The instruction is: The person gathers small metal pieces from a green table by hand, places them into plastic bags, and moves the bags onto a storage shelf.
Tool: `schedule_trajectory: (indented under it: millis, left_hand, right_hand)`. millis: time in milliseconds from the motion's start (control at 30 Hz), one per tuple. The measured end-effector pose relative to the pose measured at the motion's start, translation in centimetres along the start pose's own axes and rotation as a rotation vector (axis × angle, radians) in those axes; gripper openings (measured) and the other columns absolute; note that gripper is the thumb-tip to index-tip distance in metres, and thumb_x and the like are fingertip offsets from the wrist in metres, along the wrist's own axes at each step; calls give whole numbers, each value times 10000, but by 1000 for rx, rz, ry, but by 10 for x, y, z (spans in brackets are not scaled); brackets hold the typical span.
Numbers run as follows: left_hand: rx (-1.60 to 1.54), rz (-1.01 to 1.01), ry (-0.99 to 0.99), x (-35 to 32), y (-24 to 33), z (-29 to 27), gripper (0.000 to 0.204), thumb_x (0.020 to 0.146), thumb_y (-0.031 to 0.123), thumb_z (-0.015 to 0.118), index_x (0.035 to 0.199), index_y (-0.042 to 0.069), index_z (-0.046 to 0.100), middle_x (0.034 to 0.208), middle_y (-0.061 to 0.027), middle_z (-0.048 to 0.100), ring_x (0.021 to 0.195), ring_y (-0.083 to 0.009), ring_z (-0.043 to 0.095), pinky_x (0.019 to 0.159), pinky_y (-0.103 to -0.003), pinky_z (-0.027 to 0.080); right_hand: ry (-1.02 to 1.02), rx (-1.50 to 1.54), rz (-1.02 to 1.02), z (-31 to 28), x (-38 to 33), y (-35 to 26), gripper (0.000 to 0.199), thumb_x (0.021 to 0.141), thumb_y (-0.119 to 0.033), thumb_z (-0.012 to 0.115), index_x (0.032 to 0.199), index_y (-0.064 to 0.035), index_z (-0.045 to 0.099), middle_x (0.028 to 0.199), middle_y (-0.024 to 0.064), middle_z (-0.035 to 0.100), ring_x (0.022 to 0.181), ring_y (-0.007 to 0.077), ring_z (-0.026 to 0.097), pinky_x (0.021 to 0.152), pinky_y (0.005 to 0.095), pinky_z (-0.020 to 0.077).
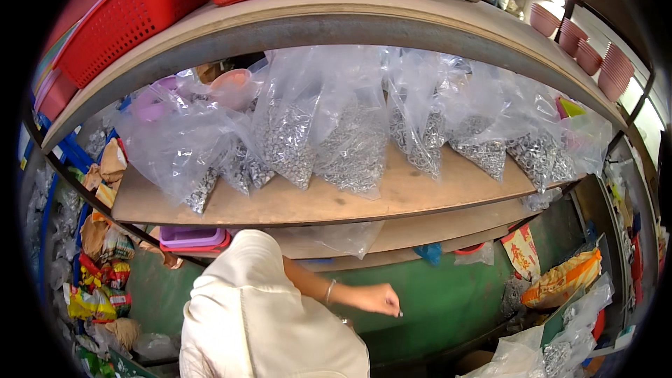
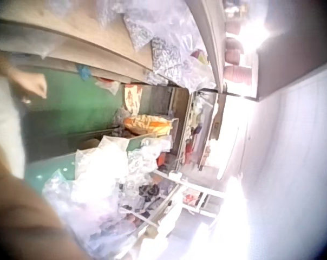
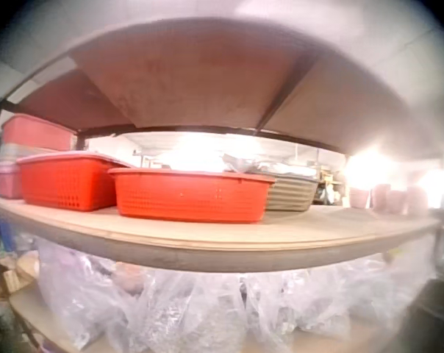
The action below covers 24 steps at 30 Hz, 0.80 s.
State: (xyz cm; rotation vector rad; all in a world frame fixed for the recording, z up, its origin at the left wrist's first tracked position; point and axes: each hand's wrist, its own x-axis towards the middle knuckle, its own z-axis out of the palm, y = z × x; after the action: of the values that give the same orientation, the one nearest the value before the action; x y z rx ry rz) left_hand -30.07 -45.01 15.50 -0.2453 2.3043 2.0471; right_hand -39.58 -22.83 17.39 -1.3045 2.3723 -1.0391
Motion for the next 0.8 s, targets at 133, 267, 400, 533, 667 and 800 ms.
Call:
schedule_trajectory:
  millis: [133, 267, 400, 533, 667, 800]
  left_hand:
    - [-118, -89, 126, -14, 21, -34, 242, 893, 196, 619, 964, -27, 678, 866, -57, 695, 798, -82, 614, 734, -249, 501]
    - [-63, -98, 213, -31, 50, -61, 250, 900, 218, 617, 960, -17, 676, 890, -48, 696, 809, -84, 606, 736, -245, 488]
    - [141, 2, 468, -55, 85, -106, 234, 904, 222, 596, 957, 10, 681, 897, -57, 697, 833, -111, 618, 763, -282, 490]
    - [373, -4, 949, -77, 160, -177, 252, 901, 226, 583, 995, 11, 675, 907, -87, 698, 861, -142, 625, 773, -303, 502]
    - [741, 326, 1378, -78, 243, -234, 188, 878, 154, 594, 920, -16, 664, 727, -116, 659, 624, -95, 541, 572, -280, 440]
    - [1306, 648, 1573, -75, 258, -311, 178, 898, 161, 579, 869, 0, 649, 586, -57, 533, 526, -92, 449, 478, -265, 358]
  right_hand:
    - [7, 32, -105, -16, 51, -27, 223, 786, -245, 673, 929, -87, 608, 901, 153, 577, 856, 309, 551, 777, 403, 424]
    - [26, 47, -206, -25, 97, -53, 218, 784, -242, 672, 920, -86, 606, 893, 151, 575, 852, 307, 551, 774, 402, 424]
    - [55, 65, -328, -28, 148, -80, 212, 782, -239, 670, 911, -85, 604, 886, 149, 573, 847, 306, 550, 772, 401, 424]
    - [140, 48, -430, -31, 208, -103, 207, 780, -236, 669, 902, -84, 601, 878, 147, 571, 843, 305, 549, 770, 400, 424]
    - [251, 17, -487, -32, 272, -124, 202, 778, -233, 667, 893, -82, 599, 870, 146, 569, 838, 304, 548, 768, 399, 424]
    - [314, -7, -507, -33, 323, -145, 196, 776, -230, 665, 884, -81, 597, 862, 144, 567, 834, 303, 547, 766, 398, 423]
